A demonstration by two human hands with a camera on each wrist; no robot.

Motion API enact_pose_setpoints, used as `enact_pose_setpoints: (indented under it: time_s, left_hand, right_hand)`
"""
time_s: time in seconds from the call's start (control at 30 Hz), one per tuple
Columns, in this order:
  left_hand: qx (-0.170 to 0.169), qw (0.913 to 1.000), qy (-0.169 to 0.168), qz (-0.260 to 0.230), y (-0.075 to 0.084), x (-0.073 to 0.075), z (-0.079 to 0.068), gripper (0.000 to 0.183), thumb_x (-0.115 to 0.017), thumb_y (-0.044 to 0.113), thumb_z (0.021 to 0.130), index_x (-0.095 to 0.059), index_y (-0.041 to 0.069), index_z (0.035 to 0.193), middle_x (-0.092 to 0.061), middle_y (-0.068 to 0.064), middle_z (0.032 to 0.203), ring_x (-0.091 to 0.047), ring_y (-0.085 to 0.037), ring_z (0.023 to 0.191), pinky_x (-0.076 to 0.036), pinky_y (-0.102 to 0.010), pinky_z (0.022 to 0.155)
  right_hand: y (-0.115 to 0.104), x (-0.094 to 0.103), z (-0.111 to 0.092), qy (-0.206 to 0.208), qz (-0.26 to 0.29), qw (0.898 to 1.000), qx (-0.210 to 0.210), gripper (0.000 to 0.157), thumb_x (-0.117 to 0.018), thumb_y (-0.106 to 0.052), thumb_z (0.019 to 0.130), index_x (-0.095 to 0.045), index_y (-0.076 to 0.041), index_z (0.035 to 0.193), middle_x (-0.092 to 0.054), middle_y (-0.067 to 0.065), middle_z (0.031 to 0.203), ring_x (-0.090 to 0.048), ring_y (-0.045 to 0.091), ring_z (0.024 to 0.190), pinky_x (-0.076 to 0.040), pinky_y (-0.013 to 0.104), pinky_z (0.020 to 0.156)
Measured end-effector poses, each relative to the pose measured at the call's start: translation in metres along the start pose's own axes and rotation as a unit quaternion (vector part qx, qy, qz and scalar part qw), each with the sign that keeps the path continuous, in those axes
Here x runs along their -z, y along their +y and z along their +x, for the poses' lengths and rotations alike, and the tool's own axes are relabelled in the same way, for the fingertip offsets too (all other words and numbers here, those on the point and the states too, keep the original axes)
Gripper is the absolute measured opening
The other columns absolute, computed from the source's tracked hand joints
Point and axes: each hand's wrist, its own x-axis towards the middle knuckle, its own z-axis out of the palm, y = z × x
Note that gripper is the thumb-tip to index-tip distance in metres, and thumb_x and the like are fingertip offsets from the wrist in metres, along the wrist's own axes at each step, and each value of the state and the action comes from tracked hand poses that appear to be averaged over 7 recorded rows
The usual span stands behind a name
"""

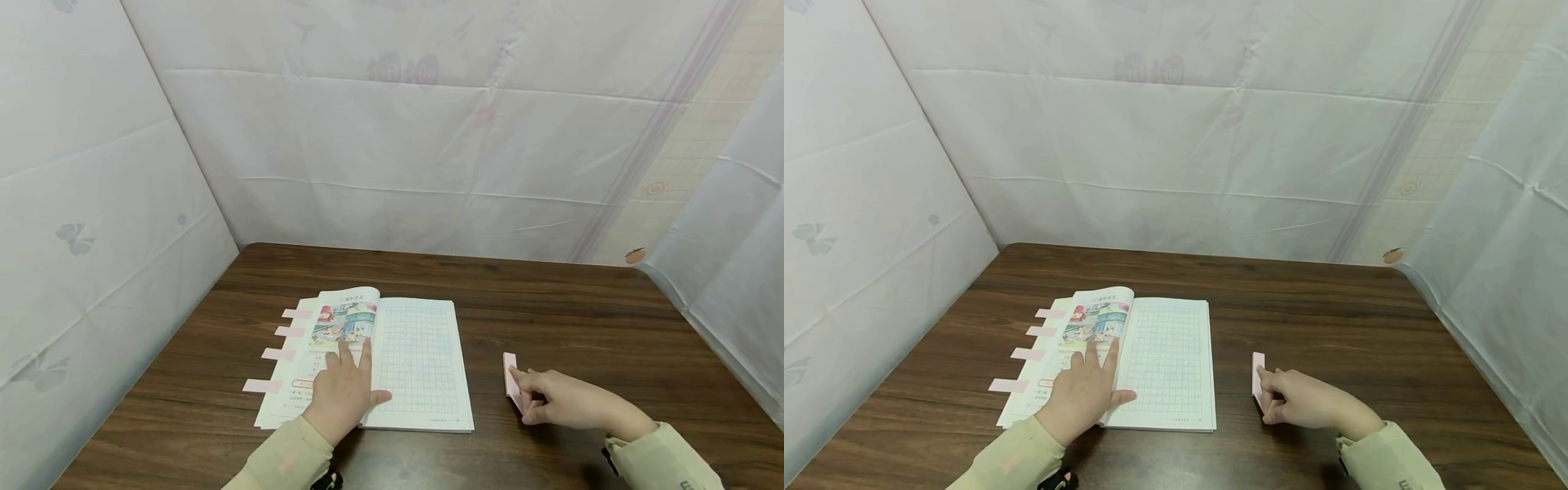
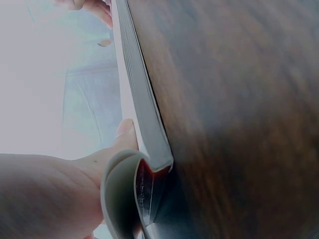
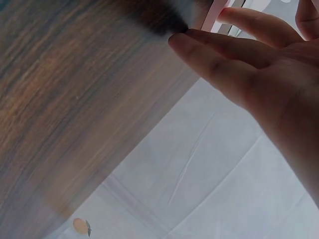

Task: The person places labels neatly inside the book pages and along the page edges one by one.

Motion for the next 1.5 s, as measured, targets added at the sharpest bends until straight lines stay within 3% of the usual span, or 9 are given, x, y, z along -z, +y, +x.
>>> enact_pose_setpoints:
  time_s: [0.33,0.47,0.57,0.63,0.73,0.93,1.03,1.17,1.5]
  left_hand:
    - [0.008,0.9995,-0.003,-0.030,0.000,0.001,-0.001,0.090,-0.063,0.068,0.080,-0.051,0.005,0.144,-0.054,-0.038,0.133,-0.061,-0.046,0.103,-0.047,-0.031,0.043]
    - [0.016,0.9988,-0.003,-0.047,0.000,0.001,-0.001,0.090,-0.065,0.067,0.080,-0.051,0.005,0.144,-0.051,-0.042,0.132,-0.059,-0.053,0.107,-0.052,-0.035,0.045]
    - [0.019,0.9985,-0.004,-0.051,0.000,0.001,-0.001,0.090,-0.065,0.067,0.080,-0.051,0.005,0.144,-0.051,-0.043,0.132,-0.059,-0.054,0.107,-0.053,-0.036,0.046]
    - [0.021,0.9982,-0.005,-0.055,-0.001,0.001,-0.001,0.090,-0.065,0.067,0.080,-0.050,0.005,0.144,-0.051,-0.042,0.132,-0.059,-0.054,0.108,-0.053,-0.036,0.046]
    - [0.023,0.9980,-0.006,-0.059,0.000,0.001,-0.001,0.090,-0.065,0.067,0.080,-0.050,0.005,0.144,-0.051,-0.042,0.133,-0.059,-0.053,0.107,-0.052,-0.036,0.045]
    - [0.018,0.9987,0.002,-0.048,0.000,0.002,-0.002,0.090,-0.065,0.067,0.079,-0.051,0.005,0.143,-0.053,-0.041,0.131,-0.060,-0.051,0.104,-0.050,-0.034,0.043]
    - [0.017,0.9988,0.000,-0.045,-0.001,0.002,-0.002,0.090,-0.065,0.067,0.080,-0.051,0.006,0.143,-0.053,-0.040,0.131,-0.060,-0.051,0.104,-0.050,-0.034,0.044]
    - [0.017,0.9989,-0.002,-0.043,0.000,0.001,-0.001,0.090,-0.064,0.068,0.080,-0.051,0.006,0.144,-0.053,-0.040,0.131,-0.061,-0.050,0.104,-0.051,-0.034,0.044]
    - [0.008,0.9993,-0.003,-0.037,-0.001,-0.001,0.000,0.090,-0.062,0.069,0.081,-0.050,0.006,0.144,-0.054,-0.039,0.131,-0.061,-0.051,0.103,-0.051,-0.034,0.045]
  right_hand:
    - [0.001,-0.001,0.000,0.001,0.006,1.000,0.007,0.021,-0.074,-0.021,0.085,-0.056,-0.021,0.076,-0.047,0.039,0.140,-0.041,0.067,0.125,-0.034,0.069,0.100]
    - [0.001,0.001,0.000,0.003,0.006,1.000,-0.004,0.022,-0.073,-0.022,0.088,-0.054,-0.022,0.076,-0.048,0.037,0.140,-0.045,0.061,0.126,-0.048,0.045,0.099]
    - [0.001,0.004,0.003,0.002,0.023,1.000,-0.013,0.015,-0.070,-0.023,0.091,-0.058,-0.018,0.084,-0.065,0.020,0.124,-0.066,0.027,0.104,-0.045,0.023,0.080]
    - [0.002,0.005,0.005,0.006,0.032,0.999,-0.013,0.015,-0.069,-0.023,0.092,-0.062,-0.010,0.097,-0.067,0.001,0.101,-0.060,0.006,0.082,-0.041,0.020,0.071]
    - [0.002,0.006,0.006,0.023,0.032,0.999,-0.019,0.039,-0.068,-0.026,0.093,-0.059,0.003,0.118,-0.055,-0.012,0.077,-0.042,-0.005,0.065,-0.037,0.020,0.063]
    - [-0.001,0.007,0.006,0.099,0.009,0.995,-0.025,0.014,-0.069,-0.026,0.093,-0.060,-0.017,0.088,-0.072,0.014,0.114,-0.066,0.007,0.091,-0.040,0.020,0.061]
    - [-0.003,0.007,0.007,0.143,-0.004,0.989,-0.028,0.017,-0.070,-0.024,0.092,-0.057,-0.023,0.081,-0.075,0.007,0.105,-0.070,0.015,0.100,-0.044,0.021,0.066]
    - [-0.005,0.007,0.009,0.180,0.002,0.983,-0.027,0.016,-0.071,-0.020,0.091,-0.060,-0.022,0.080,-0.077,0.001,0.099,-0.069,0.004,0.091,-0.050,0.022,0.069]
    - [-0.011,0.002,0.010,0.200,0.056,0.977,-0.050,0.013,-0.072,-0.020,0.090,-0.062,-0.018,0.082,-0.078,-0.003,0.097,-0.069,0.000,0.087,-0.047,0.020,0.064]
